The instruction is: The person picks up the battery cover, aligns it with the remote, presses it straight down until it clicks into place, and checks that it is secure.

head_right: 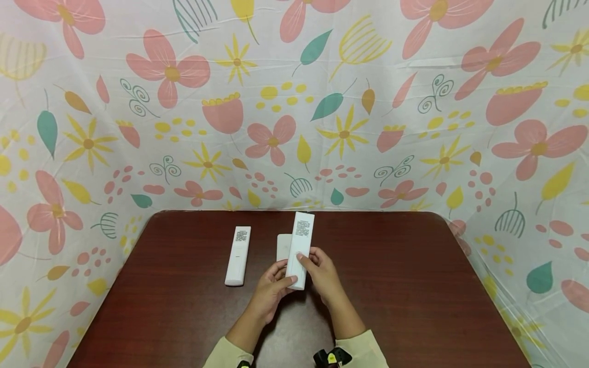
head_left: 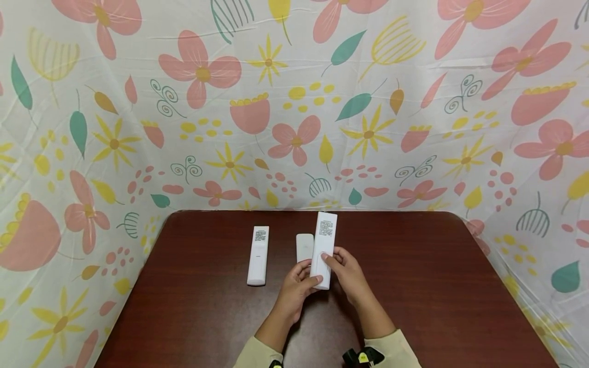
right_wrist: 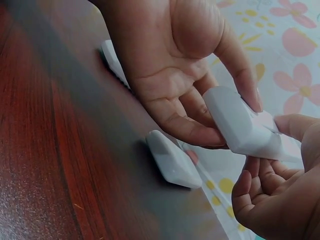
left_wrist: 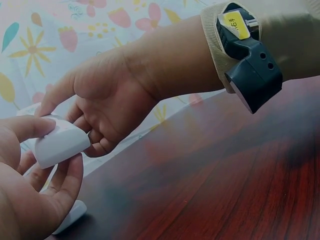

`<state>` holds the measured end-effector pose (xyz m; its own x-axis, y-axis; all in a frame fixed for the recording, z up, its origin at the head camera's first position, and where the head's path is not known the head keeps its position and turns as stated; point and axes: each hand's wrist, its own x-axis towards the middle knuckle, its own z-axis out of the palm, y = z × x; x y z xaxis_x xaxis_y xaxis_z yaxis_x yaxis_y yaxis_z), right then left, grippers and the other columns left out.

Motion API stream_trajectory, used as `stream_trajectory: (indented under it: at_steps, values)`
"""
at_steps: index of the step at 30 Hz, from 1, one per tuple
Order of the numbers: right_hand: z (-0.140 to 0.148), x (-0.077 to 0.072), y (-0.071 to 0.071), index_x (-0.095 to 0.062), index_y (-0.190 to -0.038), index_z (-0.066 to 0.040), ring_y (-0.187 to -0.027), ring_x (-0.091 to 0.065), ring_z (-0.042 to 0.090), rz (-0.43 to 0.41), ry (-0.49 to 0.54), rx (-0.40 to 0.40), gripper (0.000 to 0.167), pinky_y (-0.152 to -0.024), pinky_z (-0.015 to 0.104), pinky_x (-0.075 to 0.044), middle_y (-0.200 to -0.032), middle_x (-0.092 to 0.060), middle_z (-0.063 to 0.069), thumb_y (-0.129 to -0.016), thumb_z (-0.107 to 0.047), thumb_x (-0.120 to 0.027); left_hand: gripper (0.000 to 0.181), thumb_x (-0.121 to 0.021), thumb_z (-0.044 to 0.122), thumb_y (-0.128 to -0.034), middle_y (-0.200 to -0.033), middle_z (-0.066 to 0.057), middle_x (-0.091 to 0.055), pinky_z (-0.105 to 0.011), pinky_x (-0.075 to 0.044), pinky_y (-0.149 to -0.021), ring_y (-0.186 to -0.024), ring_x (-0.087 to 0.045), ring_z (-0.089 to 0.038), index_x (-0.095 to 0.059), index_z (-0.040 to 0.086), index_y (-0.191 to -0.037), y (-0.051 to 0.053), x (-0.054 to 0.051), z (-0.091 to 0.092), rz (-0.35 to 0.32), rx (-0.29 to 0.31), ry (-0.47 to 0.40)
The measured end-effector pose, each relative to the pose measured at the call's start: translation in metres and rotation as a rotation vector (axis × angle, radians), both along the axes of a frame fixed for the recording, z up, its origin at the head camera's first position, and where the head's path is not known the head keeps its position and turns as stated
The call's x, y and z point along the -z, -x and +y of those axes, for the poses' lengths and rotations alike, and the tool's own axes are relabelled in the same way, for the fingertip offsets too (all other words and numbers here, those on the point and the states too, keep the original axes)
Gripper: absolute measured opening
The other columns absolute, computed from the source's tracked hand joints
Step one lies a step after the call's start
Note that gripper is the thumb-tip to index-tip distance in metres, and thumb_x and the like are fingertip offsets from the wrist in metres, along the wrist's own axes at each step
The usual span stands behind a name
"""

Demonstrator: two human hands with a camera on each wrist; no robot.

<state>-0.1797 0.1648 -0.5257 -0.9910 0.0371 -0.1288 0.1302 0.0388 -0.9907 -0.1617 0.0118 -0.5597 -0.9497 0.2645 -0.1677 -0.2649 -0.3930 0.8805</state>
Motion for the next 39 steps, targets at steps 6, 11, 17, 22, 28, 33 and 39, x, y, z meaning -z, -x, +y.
stream_trajectory:
  at_steps: [6,11,17,22,28,33,39]
  values:
    - [-0.0011,-0.0006,-0.0005,-0.06,-0.124,0.002,-0.092,-0.064,0.013,-0.005,0.003,0.004,0.034,-0.084,0.023,-0.051,-0.111,-0.07,0.014,-0.099,-0.02,-0.065,0.053,-0.071,0.002,-0.0877,-0.121,-0.008,-0.067,-0.029,-0.057,-0.081,-0.097,-0.067,-0.015,-0.052,-0.001,-0.138,-0.0006,-0.0002,-0.0006,0.0,0.0,0.006]
    - [-0.0004,0.0021,-0.0003,-0.061,-0.122,0.0,-0.091,-0.065,0.013,-0.008,-0.012,0.016,0.032,-0.083,0.024,-0.051,-0.109,-0.071,0.013,-0.098,-0.019,-0.066,0.053,-0.071,0.002,-0.088,-0.123,-0.01,-0.067,-0.03,-0.057,-0.081,-0.097,-0.067,-0.016,-0.052,-0.001,-0.138,-0.0007,0.0009,-0.0007,0.0,0.005,0.004]
    - [0.0001,0.0026,0.0001,-0.062,-0.121,-0.001,-0.091,-0.064,0.014,-0.002,-0.026,0.025,0.031,-0.084,0.025,-0.051,-0.108,-0.072,0.013,-0.097,-0.02,-0.067,0.053,-0.071,0.003,-0.0882,-0.122,-0.009,-0.067,-0.03,-0.057,-0.081,-0.097,-0.067,-0.016,-0.052,-0.001,-0.137,-0.0001,0.0,-0.0004,0.001,0.007,0.005]
    - [0.0,0.004,0.0009,-0.062,-0.121,-0.001,-0.091,-0.064,0.014,-0.004,-0.023,0.027,0.03,-0.084,0.024,-0.051,-0.108,-0.072,0.012,-0.097,-0.02,-0.067,0.052,-0.071,0.003,-0.0882,-0.122,-0.009,-0.067,-0.03,-0.056,-0.081,-0.097,-0.067,-0.015,-0.052,-0.001,-0.137,-0.0004,-0.0016,-0.0004,0.002,0.009,0.007]
    - [-0.0004,0.0047,0.0011,-0.062,-0.12,-0.001,-0.091,-0.064,0.014,-0.007,-0.03,0.034,0.03,-0.083,0.024,-0.051,-0.108,-0.072,0.013,-0.097,-0.02,-0.067,0.052,-0.071,0.003,-0.0879,-0.121,-0.009,-0.067,-0.03,-0.056,-0.08,-0.096,-0.067,-0.016,-0.052,-0.001,-0.136,-0.0005,-0.0018,-0.0002,0.001,0.008,0.007]
    - [-0.0006,0.0044,0.0009,-0.062,-0.12,-0.001,-0.091,-0.064,0.014,-0.006,-0.025,0.033,0.03,-0.083,0.024,-0.051,-0.108,-0.071,0.013,-0.097,-0.02,-0.067,0.052,-0.071,0.003,-0.088,-0.119,-0.007,-0.067,-0.03,-0.056,-0.08,-0.095,-0.067,-0.016,-0.052,-0.001,-0.136,-0.0004,-0.0009,-0.0003,0.001,0.008,0.01]
    - [-0.0006,0.0049,0.0012,-0.062,-0.119,-0.002,-0.09,-0.064,0.014,-0.008,-0.027,0.034,0.028,-0.082,0.025,-0.051,-0.106,-0.071,0.012,-0.098,-0.02,-0.066,0.051,-0.071,0.002,-0.0879,-0.119,-0.007,-0.067,-0.03,-0.056,-0.08,-0.096,-0.067,-0.016,-0.052,-0.001,-0.136,-0.0002,-0.0006,-0.0003,0.0,0.009,0.006]
